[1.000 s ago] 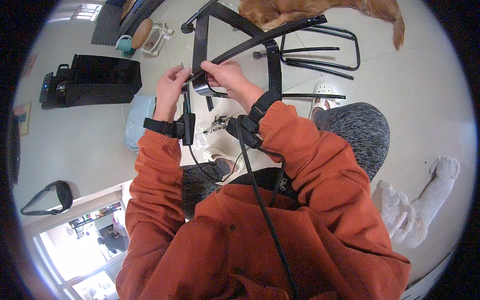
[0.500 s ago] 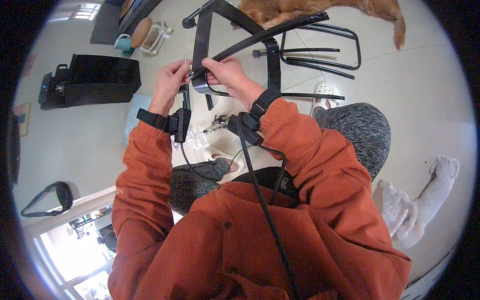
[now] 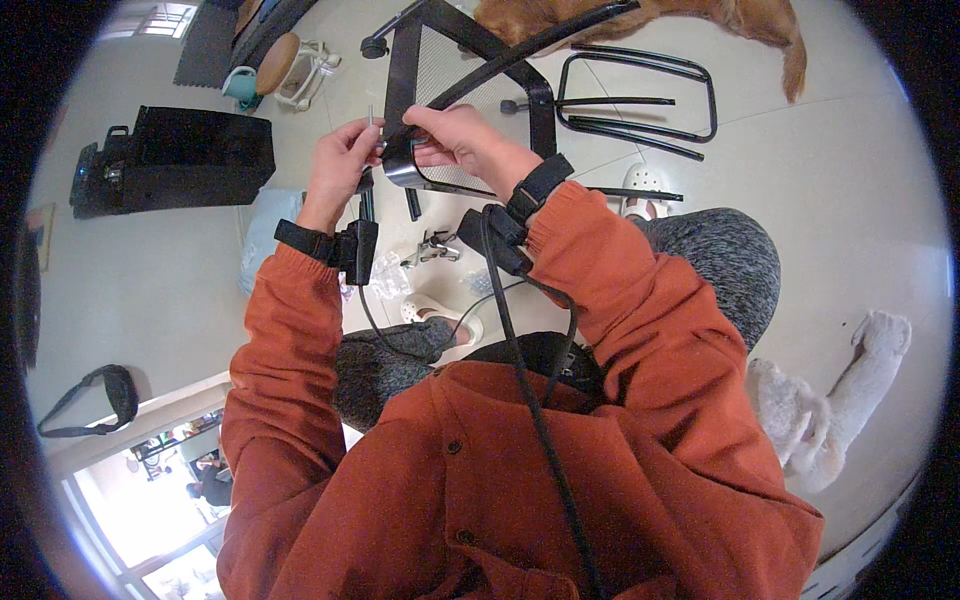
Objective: The person assembles a black office chair by attaching metal rods to the chair frame using screws and a screwdriver. They tighten the screws and adjust the components to secure the parts together.
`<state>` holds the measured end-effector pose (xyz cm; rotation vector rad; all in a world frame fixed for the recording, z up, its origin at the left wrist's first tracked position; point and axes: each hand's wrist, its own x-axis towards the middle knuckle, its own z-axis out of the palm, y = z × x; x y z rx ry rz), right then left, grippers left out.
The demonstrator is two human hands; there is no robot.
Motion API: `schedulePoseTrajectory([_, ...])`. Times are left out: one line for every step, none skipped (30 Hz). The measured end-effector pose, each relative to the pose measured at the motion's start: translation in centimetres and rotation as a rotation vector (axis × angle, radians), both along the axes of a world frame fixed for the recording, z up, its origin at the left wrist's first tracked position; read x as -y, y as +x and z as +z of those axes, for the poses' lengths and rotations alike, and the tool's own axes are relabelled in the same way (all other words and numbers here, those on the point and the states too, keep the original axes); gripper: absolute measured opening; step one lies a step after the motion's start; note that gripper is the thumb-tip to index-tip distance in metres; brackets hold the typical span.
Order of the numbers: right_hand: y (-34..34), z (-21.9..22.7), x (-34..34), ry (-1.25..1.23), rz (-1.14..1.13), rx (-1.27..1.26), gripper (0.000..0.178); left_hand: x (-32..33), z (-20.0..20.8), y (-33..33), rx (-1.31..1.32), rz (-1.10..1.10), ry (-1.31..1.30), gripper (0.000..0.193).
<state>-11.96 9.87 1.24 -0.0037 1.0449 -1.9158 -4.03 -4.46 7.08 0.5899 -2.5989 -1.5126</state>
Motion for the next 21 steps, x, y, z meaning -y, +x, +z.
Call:
schedulePoseTrajectory([-0.2,0.2,-0.1,0.016,0.023,0.014,0.03,0.1,-0.1,0.0,-0.001,-0.002,-0.018,0.022])
schedulePoseTrajectory([-0.5,0.4,-0.2,0.044,0.049,0.008,0.029,0.2,-0.1,-0.1,-0.003,-0.011,-0.031,0.022])
schedulePoseTrajectory([-0.8,0.6,-0.3,0.079,0.074,0.005,0.029,0.3,-0.1,-0.1,-0.015,-0.026,-0.041,0.022])
schedulePoseTrajectory([-1.0,0.7,-0.4,0.108,0.095,-0.002,0.028,0.5,-0.2,-0.2,0.003,-0.029,-0.039,0.023])
schedulePoseTrajectory([-1.1,0.8,-0.4,0.113,0.102,0.007,0.027,0.6,-0.1,-0.2,0.012,-0.039,-0.032,0.024])
schedulePoseTrajectory([-1.2,0.8,-0.4,0.111,0.106,0.012,0.026,0.7,-0.2,-0.2,0.021,-0.05,-0.026,0.024])
schedulePoseTrajectory([-1.3,0.8,-0.3,0.084,0.119,0.008,0.024,0.7,-0.2,-0.2,0.018,-0.051,-0.042,0.024])
schedulePoseTrajectory([-1.4,0.8,-0.2,0.099,0.116,0.029,0.024,0.7,-0.3,-0.3,0.014,-0.051,-0.058,0.024])
schedulePoseTrajectory([-1.5,0.7,-0.1,0.089,0.124,0.045,0.023,0.7,-0.3,-0.3,0.011,-0.045,-0.081,0.024])
schedulePoseTrajectory([-1.6,0.7,-0.1,0.09,0.13,0.062,0.023,0.6,-0.3,-0.3,-0.014,-0.044,-0.072,0.022])
schedulePoseTrajectory([-1.7,0.7,0.0,0.084,0.142,0.052,0.023,0.5,-0.4,-0.4,-0.04,-0.037,-0.066,0.021])
schedulePoseTrajectory([-1.8,0.7,0.1,0.088,0.152,0.041,0.023,0.4,-0.4,-0.4,-0.078,-0.042,-0.058,0.021])
schedulePoseTrajectory([-2.0,0.8,0.2,0.112,0.152,0.033,0.023,0.4,-0.3,-0.4,-0.058,-0.04,-0.083,0.021])
schedulePoseTrajectory([-2.1,0.9,0.2,0.088,0.182,0.02,0.023,0.4,-0.1,-0.4,-0.05,-0.05,-0.106,0.022])
schedulePoseTrajectory([-2.1,1.0,0.1,0.086,0.202,0.007,0.024,0.5,0.1,-0.5,-0.044,-0.059,-0.13,0.023])
schedulePoseTrajectory([-2.2,1.1,0.0,0.099,0.216,-0.006,0.024,0.3,0.1,-0.4,-0.068,-0.044,-0.136,0.024])
schedulePoseTrajectory([-2.1,1.3,-0.1,0.107,0.226,0.0,0.024,0.3,0.3,-0.3,-0.043,-0.055,-0.139,0.022])
schedulePoseTrajectory([-2.1,1.5,-0.3,0.127,0.229,0.008,0.023,0.2,0.5,-0.3,-0.022,-0.065,-0.143,0.022])
schedulePoseTrajectory([-2.1,1.7,-0.3,0.149,0.232,0.018,0.023,0.2,0.6,-0.2,0.001,-0.076,-0.146,0.024])
schedulePoseTrajectory([-2.1,2.0,-0.4,0.188,0.249,-0.004,0.022,0.0,0.7,-0.1,-0.034,-0.065,-0.126,0.023])
schedulePoseTrajectory([-2.1,2.1,-0.4,0.193,0.251,-0.005,0.022,-0.1,0.8,0.0,-0.039,-0.057,-0.12,0.023])
